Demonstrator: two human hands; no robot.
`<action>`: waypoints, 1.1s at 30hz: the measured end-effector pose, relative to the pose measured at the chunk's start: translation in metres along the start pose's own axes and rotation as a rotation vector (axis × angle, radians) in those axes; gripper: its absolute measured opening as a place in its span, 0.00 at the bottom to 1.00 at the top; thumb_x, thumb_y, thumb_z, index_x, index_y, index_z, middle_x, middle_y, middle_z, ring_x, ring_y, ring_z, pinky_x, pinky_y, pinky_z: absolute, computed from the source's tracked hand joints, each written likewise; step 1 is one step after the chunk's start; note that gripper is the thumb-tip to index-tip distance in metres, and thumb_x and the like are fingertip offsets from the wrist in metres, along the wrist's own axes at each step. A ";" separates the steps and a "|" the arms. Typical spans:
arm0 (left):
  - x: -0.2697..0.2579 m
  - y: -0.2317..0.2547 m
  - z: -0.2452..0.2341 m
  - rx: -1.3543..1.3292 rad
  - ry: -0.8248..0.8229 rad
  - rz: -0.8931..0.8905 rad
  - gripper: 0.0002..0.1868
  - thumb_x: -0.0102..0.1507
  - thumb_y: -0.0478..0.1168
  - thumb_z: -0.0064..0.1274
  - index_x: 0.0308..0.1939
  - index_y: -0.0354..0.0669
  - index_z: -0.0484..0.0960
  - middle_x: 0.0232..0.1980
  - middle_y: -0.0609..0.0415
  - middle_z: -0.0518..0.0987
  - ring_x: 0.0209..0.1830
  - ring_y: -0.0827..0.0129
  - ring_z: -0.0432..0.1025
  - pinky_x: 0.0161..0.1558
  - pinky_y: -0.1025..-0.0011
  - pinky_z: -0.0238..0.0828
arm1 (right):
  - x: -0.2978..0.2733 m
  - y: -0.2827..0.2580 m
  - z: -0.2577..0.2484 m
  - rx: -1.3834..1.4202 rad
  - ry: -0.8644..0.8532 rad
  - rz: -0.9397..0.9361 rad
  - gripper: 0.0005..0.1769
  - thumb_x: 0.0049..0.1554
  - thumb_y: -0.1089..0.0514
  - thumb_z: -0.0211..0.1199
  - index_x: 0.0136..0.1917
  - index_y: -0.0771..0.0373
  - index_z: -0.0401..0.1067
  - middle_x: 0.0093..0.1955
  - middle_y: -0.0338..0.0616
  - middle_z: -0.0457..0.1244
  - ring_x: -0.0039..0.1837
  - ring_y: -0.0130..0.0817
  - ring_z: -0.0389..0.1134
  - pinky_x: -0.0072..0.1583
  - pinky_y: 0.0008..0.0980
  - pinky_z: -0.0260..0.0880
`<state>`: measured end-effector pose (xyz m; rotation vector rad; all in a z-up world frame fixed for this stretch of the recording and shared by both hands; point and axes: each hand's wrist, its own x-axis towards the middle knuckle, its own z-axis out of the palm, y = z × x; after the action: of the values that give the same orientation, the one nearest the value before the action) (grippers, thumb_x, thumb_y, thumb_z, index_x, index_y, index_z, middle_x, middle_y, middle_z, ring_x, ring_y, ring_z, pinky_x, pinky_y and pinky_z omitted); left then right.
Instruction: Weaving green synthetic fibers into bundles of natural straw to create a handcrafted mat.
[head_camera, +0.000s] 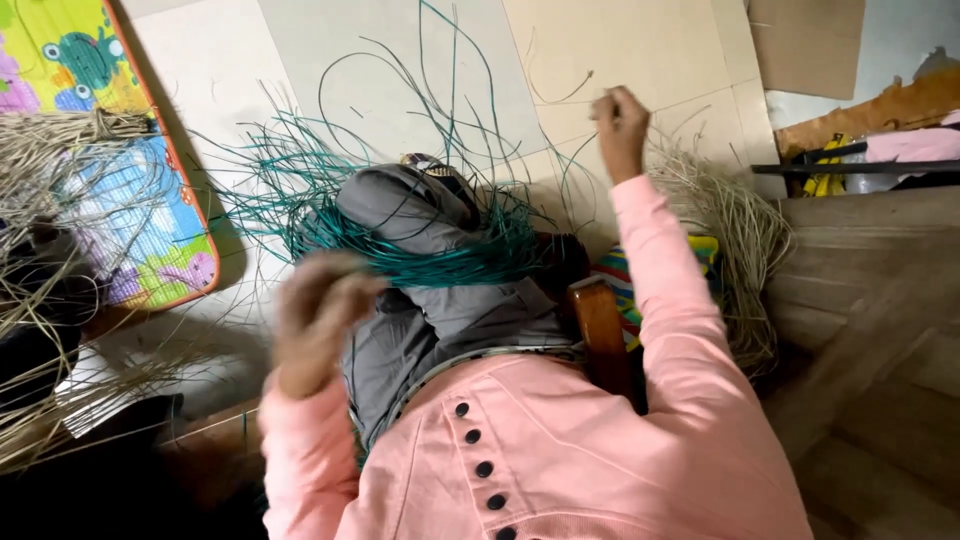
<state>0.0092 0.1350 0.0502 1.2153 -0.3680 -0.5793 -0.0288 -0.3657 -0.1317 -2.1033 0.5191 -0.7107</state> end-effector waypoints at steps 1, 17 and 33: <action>0.014 -0.013 0.019 0.001 0.003 0.006 0.13 0.68 0.32 0.51 0.57 0.41 0.76 0.43 0.52 0.85 0.24 0.80 0.67 0.27 0.82 0.66 | -0.013 -0.041 0.009 0.003 -0.001 -0.006 0.11 0.65 0.65 0.52 0.40 0.60 0.69 0.37 0.41 0.66 0.40 0.31 0.67 0.42 0.25 0.73; 0.042 -0.078 0.077 1.214 0.119 0.474 0.05 0.57 0.38 0.56 0.36 0.54 0.78 0.18 0.57 0.73 0.19 0.56 0.74 0.30 0.62 0.72 | -0.106 -0.219 0.030 0.040 -0.747 -0.468 0.08 0.58 0.68 0.61 0.51 0.63 0.74 0.39 0.50 0.69 0.44 0.51 0.73 0.52 0.50 0.73; 0.075 -0.102 0.036 1.162 0.231 0.491 0.07 0.57 0.39 0.57 0.28 0.55 0.74 0.24 0.62 0.72 0.26 0.61 0.72 0.44 0.65 0.62 | -0.100 -0.192 0.047 0.353 -0.972 -0.256 0.09 0.72 0.60 0.43 0.52 0.60 0.64 0.39 0.47 0.65 0.44 0.43 0.75 0.46 0.46 0.76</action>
<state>0.0266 0.0390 -0.0375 2.1692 -0.8280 0.2900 -0.0520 -0.1713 -0.0280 -1.9034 -0.3888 0.1383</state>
